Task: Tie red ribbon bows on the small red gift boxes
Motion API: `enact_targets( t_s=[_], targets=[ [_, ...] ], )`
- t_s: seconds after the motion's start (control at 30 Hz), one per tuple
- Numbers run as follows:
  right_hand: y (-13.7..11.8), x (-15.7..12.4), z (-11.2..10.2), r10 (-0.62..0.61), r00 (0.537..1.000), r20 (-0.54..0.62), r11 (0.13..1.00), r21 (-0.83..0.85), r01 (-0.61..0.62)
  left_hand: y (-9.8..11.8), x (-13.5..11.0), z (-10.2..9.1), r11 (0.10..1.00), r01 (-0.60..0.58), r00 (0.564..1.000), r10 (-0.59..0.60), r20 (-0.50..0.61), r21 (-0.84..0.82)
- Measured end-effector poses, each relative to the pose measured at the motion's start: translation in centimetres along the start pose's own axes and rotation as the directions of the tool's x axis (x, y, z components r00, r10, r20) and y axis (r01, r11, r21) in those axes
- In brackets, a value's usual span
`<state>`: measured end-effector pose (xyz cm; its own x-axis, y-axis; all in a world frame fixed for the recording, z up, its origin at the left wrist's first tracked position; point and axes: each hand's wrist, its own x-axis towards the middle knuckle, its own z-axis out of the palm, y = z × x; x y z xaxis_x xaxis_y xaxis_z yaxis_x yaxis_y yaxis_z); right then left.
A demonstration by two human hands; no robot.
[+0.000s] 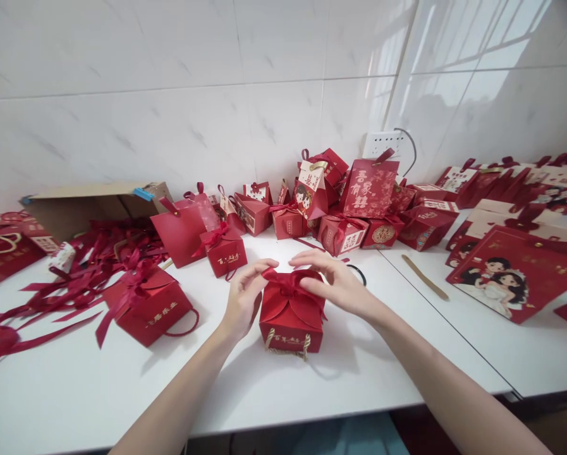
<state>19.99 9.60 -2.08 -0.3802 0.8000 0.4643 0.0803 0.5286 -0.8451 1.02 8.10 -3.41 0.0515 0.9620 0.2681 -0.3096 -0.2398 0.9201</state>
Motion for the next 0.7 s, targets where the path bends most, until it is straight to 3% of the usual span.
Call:
enact_targets(
  t_s=[0.1,0.23,0.4,0.5,0.7],
  targets=[
    [0.1,-0.1,1.1,-0.019,0.999,0.040,0.989,-0.148,0.025,0.2,-0.1,0.0,0.992,0.073,0.997,-0.069,0.042,-0.103],
    [0.4,0.0,0.7,0.046,0.999,0.021,0.991,-0.127,-0.043,0.6,0.2,0.2,0.957,0.173,0.984,-0.161,0.070,-0.233],
    [0.3,0.2,-0.3,0.056,0.998,-0.035,0.977,-0.206,-0.062,0.9,1.0,-0.1,0.900,0.144,0.979,-0.191,-0.075,-0.411],
    [0.1,0.2,-0.7,0.087,0.996,-0.029,0.978,-0.186,-0.091,1.3,1.4,-0.8,0.864,0.138,0.976,-0.201,-0.080,-0.484],
    [-0.5,0.1,-1.3,0.260,0.960,0.105,0.966,-0.020,-0.260,1.9,1.5,-1.5,0.885,0.098,0.984,-0.156,-0.092,-0.455]
  ],
)
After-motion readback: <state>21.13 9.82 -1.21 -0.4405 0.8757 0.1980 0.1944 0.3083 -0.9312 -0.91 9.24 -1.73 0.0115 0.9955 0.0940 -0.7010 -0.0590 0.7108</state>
